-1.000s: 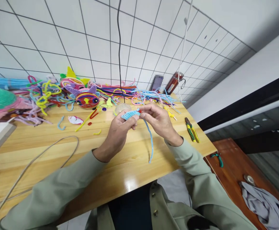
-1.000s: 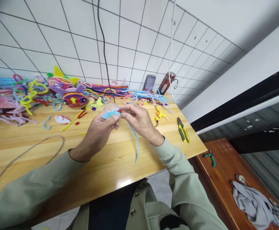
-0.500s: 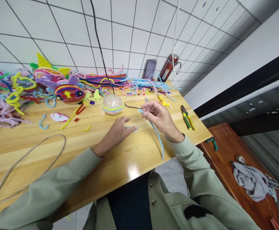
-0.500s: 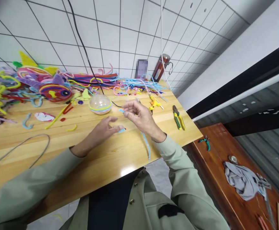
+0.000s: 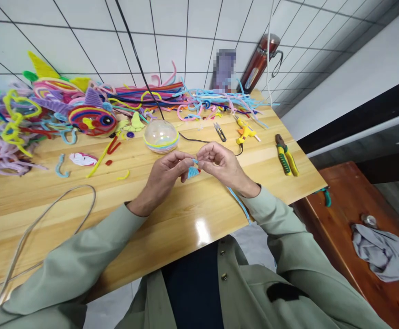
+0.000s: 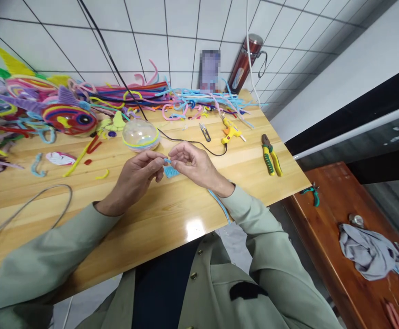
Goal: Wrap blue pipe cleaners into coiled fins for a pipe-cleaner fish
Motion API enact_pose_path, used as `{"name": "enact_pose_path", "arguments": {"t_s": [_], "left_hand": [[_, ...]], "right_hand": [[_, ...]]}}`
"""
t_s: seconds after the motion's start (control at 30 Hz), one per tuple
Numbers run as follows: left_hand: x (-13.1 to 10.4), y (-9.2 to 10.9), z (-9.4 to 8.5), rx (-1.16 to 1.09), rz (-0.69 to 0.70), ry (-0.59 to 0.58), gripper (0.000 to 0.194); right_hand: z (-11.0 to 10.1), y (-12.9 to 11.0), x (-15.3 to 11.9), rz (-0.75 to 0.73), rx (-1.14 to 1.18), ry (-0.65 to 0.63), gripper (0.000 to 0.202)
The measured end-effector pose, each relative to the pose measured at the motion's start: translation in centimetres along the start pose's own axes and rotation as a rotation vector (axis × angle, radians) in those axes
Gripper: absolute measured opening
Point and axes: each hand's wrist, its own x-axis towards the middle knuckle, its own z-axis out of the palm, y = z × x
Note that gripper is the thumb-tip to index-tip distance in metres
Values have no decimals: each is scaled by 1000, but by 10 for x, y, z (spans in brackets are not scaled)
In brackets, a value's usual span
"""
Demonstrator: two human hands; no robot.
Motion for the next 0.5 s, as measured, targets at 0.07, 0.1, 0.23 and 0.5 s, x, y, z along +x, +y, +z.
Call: {"name": "enact_pose_path", "arguments": {"t_s": [0.07, 0.1, 0.23, 0.5], "left_hand": [[1, -2, -2, 6, 1, -7, 28], [1, -2, -2, 8, -3, -9, 29], [1, -2, -1, 34, -17, 28, 35], [-2, -1, 5, 34, 2, 78, 44]], "right_hand": [[1, 2, -1, 8, -9, 2, 32], [1, 2, -2, 11, -23, 8, 31], [4, 2, -4, 20, -62, 25, 28], [11, 3, -7, 34, 12, 29, 26]]}}
